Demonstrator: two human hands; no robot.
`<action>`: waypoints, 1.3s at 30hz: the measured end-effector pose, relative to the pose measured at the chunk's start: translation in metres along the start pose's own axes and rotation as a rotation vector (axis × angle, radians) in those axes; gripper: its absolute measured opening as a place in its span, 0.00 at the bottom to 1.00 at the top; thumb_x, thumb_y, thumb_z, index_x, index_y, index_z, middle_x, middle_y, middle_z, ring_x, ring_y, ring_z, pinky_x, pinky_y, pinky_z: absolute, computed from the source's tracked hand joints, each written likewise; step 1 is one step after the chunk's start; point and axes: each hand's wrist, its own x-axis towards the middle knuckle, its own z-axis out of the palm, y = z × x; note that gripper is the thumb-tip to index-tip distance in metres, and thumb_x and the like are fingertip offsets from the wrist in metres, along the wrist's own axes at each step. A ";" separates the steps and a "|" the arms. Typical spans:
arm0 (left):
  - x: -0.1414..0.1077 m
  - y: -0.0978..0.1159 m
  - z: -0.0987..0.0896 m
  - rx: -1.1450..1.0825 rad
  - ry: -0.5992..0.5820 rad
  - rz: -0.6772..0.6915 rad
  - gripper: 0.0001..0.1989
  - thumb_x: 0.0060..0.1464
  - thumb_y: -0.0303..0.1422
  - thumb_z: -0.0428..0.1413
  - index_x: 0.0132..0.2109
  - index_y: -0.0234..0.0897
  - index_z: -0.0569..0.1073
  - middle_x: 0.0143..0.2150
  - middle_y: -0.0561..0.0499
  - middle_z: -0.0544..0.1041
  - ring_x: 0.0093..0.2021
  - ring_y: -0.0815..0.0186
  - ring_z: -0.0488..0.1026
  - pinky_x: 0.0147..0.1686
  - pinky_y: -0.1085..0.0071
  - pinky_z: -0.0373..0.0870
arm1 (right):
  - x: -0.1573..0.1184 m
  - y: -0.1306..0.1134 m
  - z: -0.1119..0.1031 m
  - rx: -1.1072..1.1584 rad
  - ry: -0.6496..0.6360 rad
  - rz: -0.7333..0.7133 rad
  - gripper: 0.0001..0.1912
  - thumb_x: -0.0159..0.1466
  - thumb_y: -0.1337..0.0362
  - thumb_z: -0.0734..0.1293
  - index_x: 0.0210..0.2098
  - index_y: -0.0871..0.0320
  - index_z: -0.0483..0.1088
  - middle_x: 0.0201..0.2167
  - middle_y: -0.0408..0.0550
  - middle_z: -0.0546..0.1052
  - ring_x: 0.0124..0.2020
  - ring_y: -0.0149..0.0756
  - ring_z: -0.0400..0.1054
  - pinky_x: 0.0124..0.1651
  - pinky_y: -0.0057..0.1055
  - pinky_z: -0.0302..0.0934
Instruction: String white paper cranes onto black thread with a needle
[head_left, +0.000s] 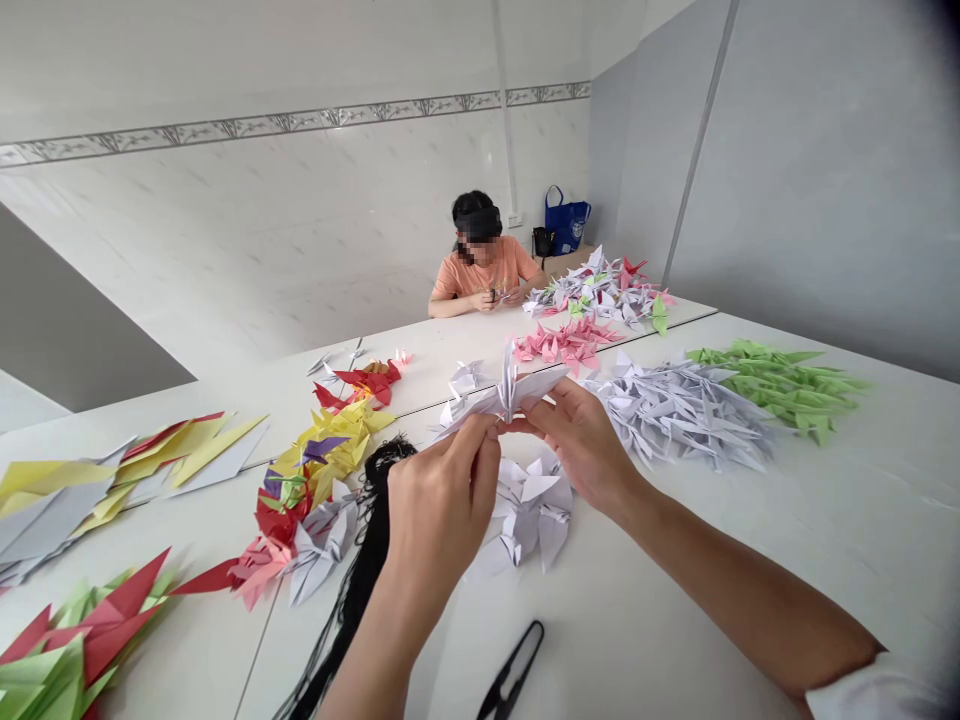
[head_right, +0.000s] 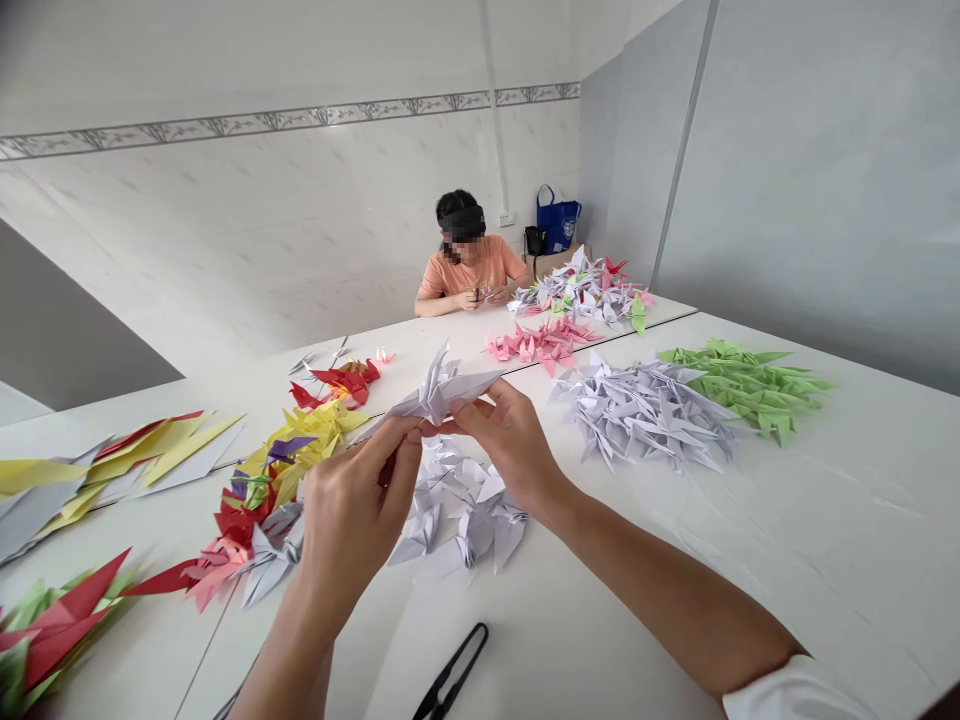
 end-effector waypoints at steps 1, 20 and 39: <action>0.000 0.000 0.000 0.000 -0.002 -0.002 0.09 0.68 0.30 0.51 0.41 0.39 0.75 0.21 0.61 0.66 0.17 0.75 0.55 0.22 0.74 0.50 | 0.000 0.000 0.000 -0.006 0.001 -0.001 0.09 0.65 0.60 0.74 0.41 0.56 0.76 0.40 0.46 0.82 0.41 0.38 0.79 0.54 0.45 0.75; 0.001 -0.003 -0.004 -0.178 -0.080 -0.040 0.14 0.67 0.27 0.47 0.31 0.40 0.59 0.22 0.60 0.62 0.20 0.73 0.57 0.23 0.72 0.52 | -0.006 -0.005 -0.004 -0.746 0.032 -1.026 0.13 0.63 0.77 0.70 0.43 0.53 0.71 0.52 0.52 0.71 0.49 0.41 0.77 0.47 0.42 0.79; 0.001 0.003 -0.006 -0.337 0.126 0.148 0.14 0.59 0.17 0.53 0.29 0.38 0.63 0.23 0.58 0.61 0.21 0.74 0.52 0.23 0.73 0.51 | -0.006 -0.008 -0.034 -0.874 0.010 -1.238 0.10 0.60 0.67 0.73 0.39 0.44 0.78 0.43 0.48 0.82 0.45 0.52 0.81 0.36 0.45 0.79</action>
